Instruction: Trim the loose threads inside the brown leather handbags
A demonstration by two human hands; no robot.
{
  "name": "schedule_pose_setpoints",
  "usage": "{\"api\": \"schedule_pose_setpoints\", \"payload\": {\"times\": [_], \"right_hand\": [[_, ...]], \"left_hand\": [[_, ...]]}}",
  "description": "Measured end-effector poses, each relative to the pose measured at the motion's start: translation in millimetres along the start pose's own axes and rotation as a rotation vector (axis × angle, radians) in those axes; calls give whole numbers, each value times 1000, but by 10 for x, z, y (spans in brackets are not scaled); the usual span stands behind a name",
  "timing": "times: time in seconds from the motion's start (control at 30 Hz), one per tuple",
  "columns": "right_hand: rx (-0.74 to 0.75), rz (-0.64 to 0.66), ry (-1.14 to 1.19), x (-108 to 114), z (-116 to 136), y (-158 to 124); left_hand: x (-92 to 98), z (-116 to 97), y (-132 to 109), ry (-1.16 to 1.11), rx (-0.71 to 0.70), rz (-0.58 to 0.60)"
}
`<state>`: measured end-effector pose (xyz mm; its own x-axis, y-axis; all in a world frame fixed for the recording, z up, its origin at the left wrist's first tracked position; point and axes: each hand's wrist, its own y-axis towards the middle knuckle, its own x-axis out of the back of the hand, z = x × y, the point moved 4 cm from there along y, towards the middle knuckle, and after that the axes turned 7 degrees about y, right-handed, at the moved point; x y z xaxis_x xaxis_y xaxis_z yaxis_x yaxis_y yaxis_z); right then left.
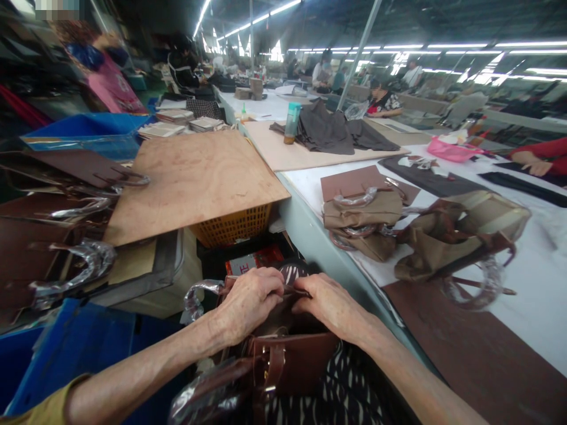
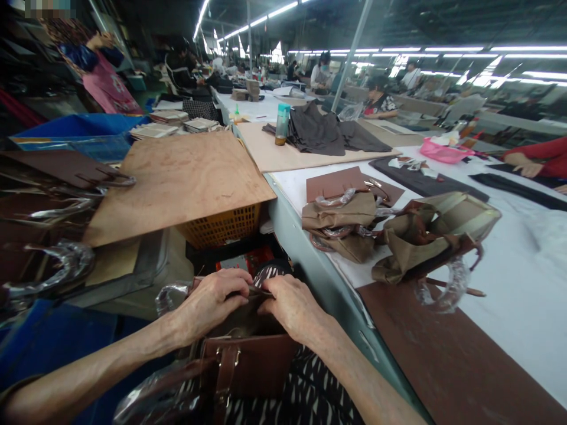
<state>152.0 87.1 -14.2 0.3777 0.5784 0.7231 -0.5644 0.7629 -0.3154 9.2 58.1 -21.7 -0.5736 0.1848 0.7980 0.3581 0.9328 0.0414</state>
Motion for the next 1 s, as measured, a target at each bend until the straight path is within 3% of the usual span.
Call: {"api": "schedule_pose_setpoints", "payload": {"times": [0.27, 0.5, 1.0], "right_hand": [[21, -11, -166, 10, 14, 54], [102, -43, -170, 12, 50, 71], [86, -61, -171, -18, 7, 112]], "left_hand": [[-40, 41, 6, -3, 11, -72], [-82, 109, 30, -6, 41, -98], [-121, 154, 46, -56, 84, -118]]}}
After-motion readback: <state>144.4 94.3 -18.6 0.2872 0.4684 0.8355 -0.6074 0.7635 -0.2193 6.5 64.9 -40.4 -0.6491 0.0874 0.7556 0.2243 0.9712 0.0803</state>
